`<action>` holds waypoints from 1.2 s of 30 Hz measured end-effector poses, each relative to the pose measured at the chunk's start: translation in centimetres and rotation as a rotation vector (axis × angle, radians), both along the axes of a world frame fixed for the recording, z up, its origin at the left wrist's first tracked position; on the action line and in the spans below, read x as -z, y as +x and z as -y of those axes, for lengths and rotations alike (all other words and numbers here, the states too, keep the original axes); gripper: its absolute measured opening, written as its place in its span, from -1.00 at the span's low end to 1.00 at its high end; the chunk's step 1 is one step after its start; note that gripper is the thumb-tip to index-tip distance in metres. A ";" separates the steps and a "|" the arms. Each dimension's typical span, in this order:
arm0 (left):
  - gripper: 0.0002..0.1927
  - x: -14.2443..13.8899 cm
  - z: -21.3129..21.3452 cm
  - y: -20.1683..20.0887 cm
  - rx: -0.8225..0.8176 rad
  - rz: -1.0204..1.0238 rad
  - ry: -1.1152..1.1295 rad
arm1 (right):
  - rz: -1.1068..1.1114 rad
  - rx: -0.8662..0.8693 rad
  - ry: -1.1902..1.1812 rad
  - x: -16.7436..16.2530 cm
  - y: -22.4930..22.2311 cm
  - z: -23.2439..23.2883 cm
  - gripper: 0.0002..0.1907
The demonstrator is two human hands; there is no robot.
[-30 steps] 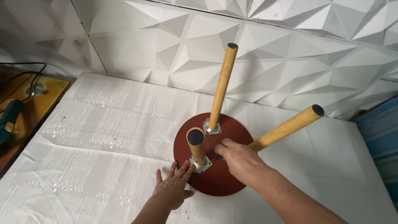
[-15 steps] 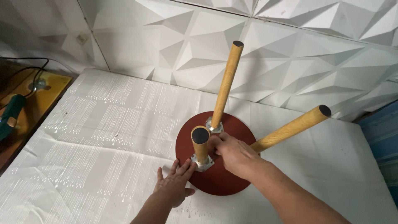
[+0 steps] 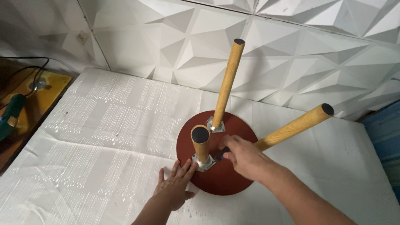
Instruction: The person flips a small round stool upside down on a foam sheet and uses a screwdriver to unscrew the metal mounting plates, detaching the wooden legs from the round top one at a time and setting the loose legs aside.
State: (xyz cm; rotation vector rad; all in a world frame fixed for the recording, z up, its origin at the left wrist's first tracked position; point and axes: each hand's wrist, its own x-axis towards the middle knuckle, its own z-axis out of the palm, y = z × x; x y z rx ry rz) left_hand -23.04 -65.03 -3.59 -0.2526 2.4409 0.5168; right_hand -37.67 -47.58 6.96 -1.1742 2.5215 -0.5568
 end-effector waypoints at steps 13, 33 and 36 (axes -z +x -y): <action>-0.05 0.4 -0.3 1.7 -0.008 -0.031 0.009 | 0.087 0.068 0.146 -0.9 1.7 1.1 -0.76; -0.08 -0.5 -0.7 1.2 -0.019 0.029 -0.016 | -0.071 0.071 0.117 -0.4 3.1 1.4 -0.70; -0.09 -0.6 -0.6 1.2 -0.018 0.027 -0.017 | 0.006 0.057 0.179 -0.8 3.5 1.4 -0.75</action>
